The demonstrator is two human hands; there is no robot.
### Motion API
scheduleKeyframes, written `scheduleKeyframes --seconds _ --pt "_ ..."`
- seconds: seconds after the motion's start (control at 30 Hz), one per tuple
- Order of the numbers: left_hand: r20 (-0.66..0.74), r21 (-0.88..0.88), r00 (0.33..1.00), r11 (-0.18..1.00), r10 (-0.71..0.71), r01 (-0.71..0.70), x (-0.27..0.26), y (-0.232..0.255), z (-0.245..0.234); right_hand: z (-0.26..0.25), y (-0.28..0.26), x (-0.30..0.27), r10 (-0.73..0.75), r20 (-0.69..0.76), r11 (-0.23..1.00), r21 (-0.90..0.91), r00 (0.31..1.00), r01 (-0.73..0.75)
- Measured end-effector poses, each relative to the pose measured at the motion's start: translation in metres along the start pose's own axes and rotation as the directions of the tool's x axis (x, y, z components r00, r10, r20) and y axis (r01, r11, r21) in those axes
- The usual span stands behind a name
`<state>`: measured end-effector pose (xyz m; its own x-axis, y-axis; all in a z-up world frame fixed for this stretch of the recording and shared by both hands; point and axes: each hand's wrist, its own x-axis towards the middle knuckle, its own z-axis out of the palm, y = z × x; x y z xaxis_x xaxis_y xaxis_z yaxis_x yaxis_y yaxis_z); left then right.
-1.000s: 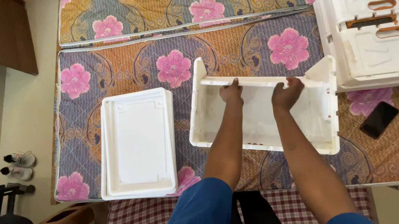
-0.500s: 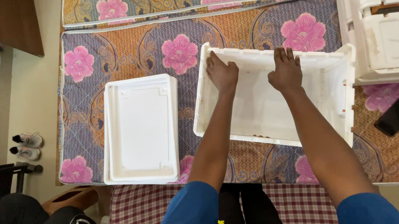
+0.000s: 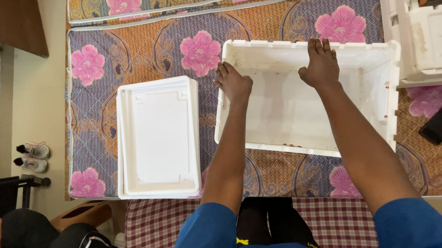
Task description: The person assembles a white plastic storage box by unfolding its sides, inserting a transparent front panel, and securing the lid. They then move the assembled box to the floor and adjust the front panel and latches.
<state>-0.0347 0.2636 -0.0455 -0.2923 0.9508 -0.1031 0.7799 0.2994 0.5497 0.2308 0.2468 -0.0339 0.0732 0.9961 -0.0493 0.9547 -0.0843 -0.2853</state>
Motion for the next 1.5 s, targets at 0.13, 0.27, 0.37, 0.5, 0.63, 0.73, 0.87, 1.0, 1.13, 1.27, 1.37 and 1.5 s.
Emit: scheduleKeyframes --seconds 0.13,0.27,0.37,0.5,0.63,0.73,0.87,1.0,1.13,1.27,1.37,1.5 --pt "-0.051 -0.023 0.998 0.999 0.035 -0.036 -0.003 -0.005 0.006 -0.002 -0.001 -0.002 -0.006 0.001 1.0 0.013 1.0 0.006" --pt "-0.07 -0.076 0.996 0.996 0.049 -0.054 -0.004 -0.007 0.009 -0.002 -0.001 -0.003 -0.015 -0.036 0.999 0.043 0.999 0.016" --pt "-0.07 -0.078 0.996 0.995 0.06 -0.066 -0.007 -0.008 0.004 -0.002 -0.002 -0.003 -0.02 -0.031 0.998 0.061 0.999 0.022" --pt "-0.047 -0.077 0.997 0.995 0.055 -0.058 -0.014 0.005 -0.006 -0.01 -0.004 -0.002 -0.024 -0.005 0.997 0.075 1.0 0.024" --pt "-0.017 0.048 0.993 0.992 0.117 -0.116 -0.029 0.028 -0.011 -0.013 -0.012 -0.011 -0.015 -0.026 0.996 0.09 1.0 0.017" --pt "0.036 0.112 0.98 0.974 0.196 -0.198 -0.036 0.053 -0.006 -0.017 -0.013 -0.015 -0.05 -0.086 0.991 0.122 0.995 0.06" --pt "0.105 0.094 0.922 0.919 0.373 -0.383 -0.047 0.081 0.011 -0.026 0.003 -0.025 -0.091 -0.205 0.977 0.173 0.975 0.128" --pt "0.153 0.057 0.83 0.834 0.536 -0.549 -0.055 0.107 0.032 -0.042 0.035 -0.036 0.052 -0.319 0.996 0.083 0.946 -0.026" --pt "0.301 0.07 0.772 0.795 0.559 -0.603 -0.06 0.131 0.053 -0.049 0.078 -0.061 0.286 -0.354 0.956 0.038 0.891 -0.292" --pt "0.353 0.12 0.781 0.803 0.515 -0.584 -0.066 0.14 0.065 -0.041 0.11 -0.083 0.377 -0.321 0.923 0.054 0.869 -0.381" --pt "0.351 0.157 0.794 0.804 0.497 -0.573 -0.069 0.141 0.066 -0.029 0.117 -0.098 0.393 -0.282 0.919 0.142 0.875 -0.367" --pt "0.358 0.118 0.794 0.82 0.491 -0.56 -0.068 0.142 0.067 -0.018 0.114 -0.103 0.352 -0.338 0.934 0.184 0.873 -0.306"
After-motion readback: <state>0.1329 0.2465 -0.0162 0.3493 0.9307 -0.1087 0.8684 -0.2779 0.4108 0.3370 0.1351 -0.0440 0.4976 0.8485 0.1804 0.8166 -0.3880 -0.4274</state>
